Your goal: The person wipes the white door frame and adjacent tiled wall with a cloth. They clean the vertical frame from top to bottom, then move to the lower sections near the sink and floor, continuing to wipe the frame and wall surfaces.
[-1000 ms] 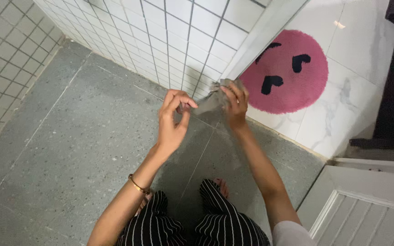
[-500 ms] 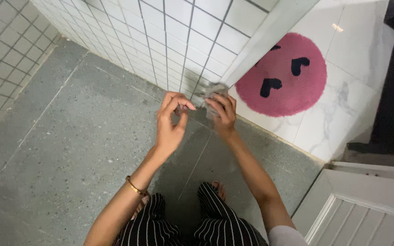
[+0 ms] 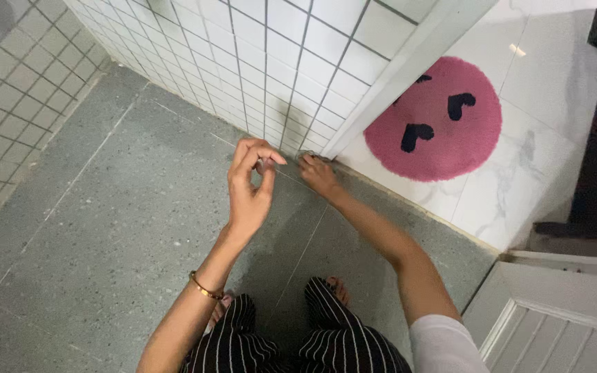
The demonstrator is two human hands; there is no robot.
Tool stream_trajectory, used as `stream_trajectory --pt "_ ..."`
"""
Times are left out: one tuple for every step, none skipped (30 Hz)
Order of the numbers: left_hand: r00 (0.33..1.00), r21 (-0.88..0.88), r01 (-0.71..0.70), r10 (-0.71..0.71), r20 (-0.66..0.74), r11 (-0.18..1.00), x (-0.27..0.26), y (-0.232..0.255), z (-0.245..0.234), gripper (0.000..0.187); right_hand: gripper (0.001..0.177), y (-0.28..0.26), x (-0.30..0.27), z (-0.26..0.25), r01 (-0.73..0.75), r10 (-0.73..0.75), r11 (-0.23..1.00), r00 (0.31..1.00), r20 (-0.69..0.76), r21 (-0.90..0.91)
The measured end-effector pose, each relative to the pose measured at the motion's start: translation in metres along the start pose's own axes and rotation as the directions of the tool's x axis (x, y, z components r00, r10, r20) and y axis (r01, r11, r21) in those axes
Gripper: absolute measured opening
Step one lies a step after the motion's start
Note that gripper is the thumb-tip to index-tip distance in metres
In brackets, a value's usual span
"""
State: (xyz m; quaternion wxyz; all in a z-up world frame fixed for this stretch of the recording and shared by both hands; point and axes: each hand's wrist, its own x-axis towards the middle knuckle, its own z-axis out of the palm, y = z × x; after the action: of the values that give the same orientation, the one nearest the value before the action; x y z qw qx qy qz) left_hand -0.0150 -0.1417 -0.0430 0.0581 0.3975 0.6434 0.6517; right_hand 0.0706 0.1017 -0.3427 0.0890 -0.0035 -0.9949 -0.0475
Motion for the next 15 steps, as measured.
stream_trajectory --pt "1.000 -0.002 -0.011 0.011 -0.010 1.000 -0.002 0.003 -0.002 0.027 0.030 0.004 -0.001 -0.008 0.002 -0.003 0.999 1.000 0.020 0.033" --pt "1.000 -0.008 -0.027 0.027 -0.013 1.000 -0.003 0.006 -0.004 0.028 0.035 0.010 0.000 -0.019 -0.005 0.003 0.998 0.999 0.038 0.062" --pt "0.999 -0.014 -0.042 0.042 -0.016 0.999 -0.002 0.006 -0.005 0.028 0.029 0.016 0.006 -0.039 0.027 -0.028 0.999 0.999 -0.046 -0.017" --pt "1.000 -0.001 -0.014 0.014 -0.024 1.000 -0.001 0.006 -0.004 0.027 0.024 0.022 0.011 -0.064 0.061 -0.072 0.994 0.990 -0.118 -0.096" --pt "0.999 0.011 0.015 -0.015 -0.033 1.000 0.001 0.004 -0.002 0.027 0.019 0.029 0.016 -0.092 0.089 -0.122 0.980 0.975 -0.186 -0.176" --pt "0.998 0.027 0.047 -0.046 -0.038 0.999 0.001 0.003 -0.001 0.026 0.019 0.041 0.023 -0.123 0.089 -0.150 0.979 0.922 -0.357 -0.181" --pt "0.999 0.008 0.027 -0.027 -0.035 1.000 0.002 0.001 0.001 0.026 0.020 0.054 0.029 -0.155 0.089 -0.175 0.978 0.839 -0.516 -0.186" --pt "0.999 -0.011 0.013 -0.013 -0.031 1.000 0.002 -0.001 0.004 0.025 0.021 0.062 0.032 -0.183 0.026 -0.130 0.983 0.798 -0.589 -0.181" --pt "1.000 -0.029 -0.001 0.000 -0.027 1.000 0.001 -0.002 0.006 0.025 0.022 0.066 0.033 -0.205 -0.037 -0.086 0.985 0.749 -0.657 -0.170" --pt "1.000 -0.016 -0.006 0.005 -0.022 1.000 0.001 -0.004 0.007 0.025 0.025 0.061 0.035 -0.214 -0.045 -0.044 0.992 0.741 -0.670 -0.114" --pt "1.000 -0.002 -0.010 0.010 -0.016 1.000 0.001 -0.005 0.007 0.025 0.029 0.053 0.037 -0.211 -0.052 -0.001 0.997 0.732 -0.681 -0.058" --pt "1.000 0.009 -0.025 0.025 -0.013 1.000 0.004 -0.006 0.009 0.025 0.034 0.053 0.041 -0.201 -0.058 0.035 0.998 0.719 -0.694 -0.009" --pt "1.000 -0.022 -0.022 0.022 -0.014 1.000 0.006 -0.007 0.011 0.025 0.026 0.047 0.041 -0.179 -0.089 -0.001 0.991 0.749 -0.662 -0.102" --pt "1.000 -0.045 -0.020 0.019 -0.016 0.999 0.005 -0.007 0.009 0.026 0.023 0.038 0.045 -0.148 -0.113 -0.032 0.976 0.775 -0.631 -0.188" --pt "1.000 -0.067 -0.017 0.015 -0.018 0.998 0.005 -0.008 0.007 0.027 0.018 0.031 0.048 -0.114 -0.065 -0.014 0.991 0.811 -0.585 -0.114"
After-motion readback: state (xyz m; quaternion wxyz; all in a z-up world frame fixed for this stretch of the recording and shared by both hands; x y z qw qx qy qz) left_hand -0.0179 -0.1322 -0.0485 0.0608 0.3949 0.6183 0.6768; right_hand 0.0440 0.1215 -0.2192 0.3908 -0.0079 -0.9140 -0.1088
